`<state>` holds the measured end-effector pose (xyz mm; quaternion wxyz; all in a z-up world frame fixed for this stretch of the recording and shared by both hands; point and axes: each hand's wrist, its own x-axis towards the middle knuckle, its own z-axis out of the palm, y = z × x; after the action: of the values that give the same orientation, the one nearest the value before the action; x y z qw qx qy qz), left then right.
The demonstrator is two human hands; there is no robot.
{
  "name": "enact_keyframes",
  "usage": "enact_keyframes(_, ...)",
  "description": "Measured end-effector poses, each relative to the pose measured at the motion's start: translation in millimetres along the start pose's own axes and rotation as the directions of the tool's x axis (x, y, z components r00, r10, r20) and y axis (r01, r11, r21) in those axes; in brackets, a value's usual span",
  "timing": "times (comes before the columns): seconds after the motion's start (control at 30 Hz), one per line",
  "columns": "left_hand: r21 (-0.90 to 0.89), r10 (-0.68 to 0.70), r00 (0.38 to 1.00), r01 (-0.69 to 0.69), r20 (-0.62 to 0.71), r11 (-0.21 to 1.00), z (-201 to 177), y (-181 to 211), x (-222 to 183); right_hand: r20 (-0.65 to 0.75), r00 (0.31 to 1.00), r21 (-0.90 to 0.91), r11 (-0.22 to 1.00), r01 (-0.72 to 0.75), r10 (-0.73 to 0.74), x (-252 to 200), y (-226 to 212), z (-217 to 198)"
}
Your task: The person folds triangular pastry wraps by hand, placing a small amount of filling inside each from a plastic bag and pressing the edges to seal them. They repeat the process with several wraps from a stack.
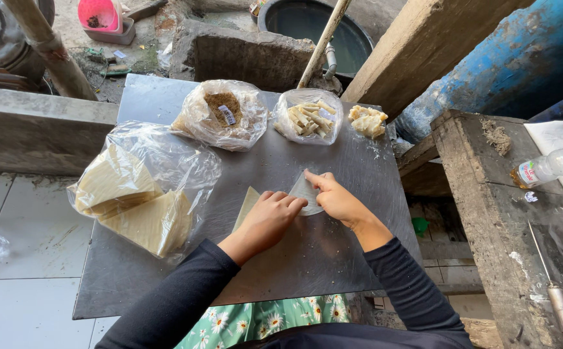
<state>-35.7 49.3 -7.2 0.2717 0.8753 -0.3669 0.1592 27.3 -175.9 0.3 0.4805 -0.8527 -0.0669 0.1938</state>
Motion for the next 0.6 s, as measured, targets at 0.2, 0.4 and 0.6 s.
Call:
enact_keyframes(0.2, -0.001, -0.002, 1.0, 0.002, 0.0, 1.0, -1, 1, -1, -0.013, 0.997, -0.507, 0.86, 0.062, -0.079, -6, 1, 5)
enact_keyframes(0.4, 0.005, 0.001, 1.0, -0.001, 0.006, 1.0, -6, 3, 0, -0.026, 0.961, -0.825, 0.549, 0.134, -0.274, -10, -3, 16)
enact_keyframes(0.6, -0.01, -0.013, 0.999, 0.013, 0.034, 1.0, -10, 5, 0, -0.021, 0.887, -0.971, 0.219, 0.091, -0.461, -10, -10, 12)
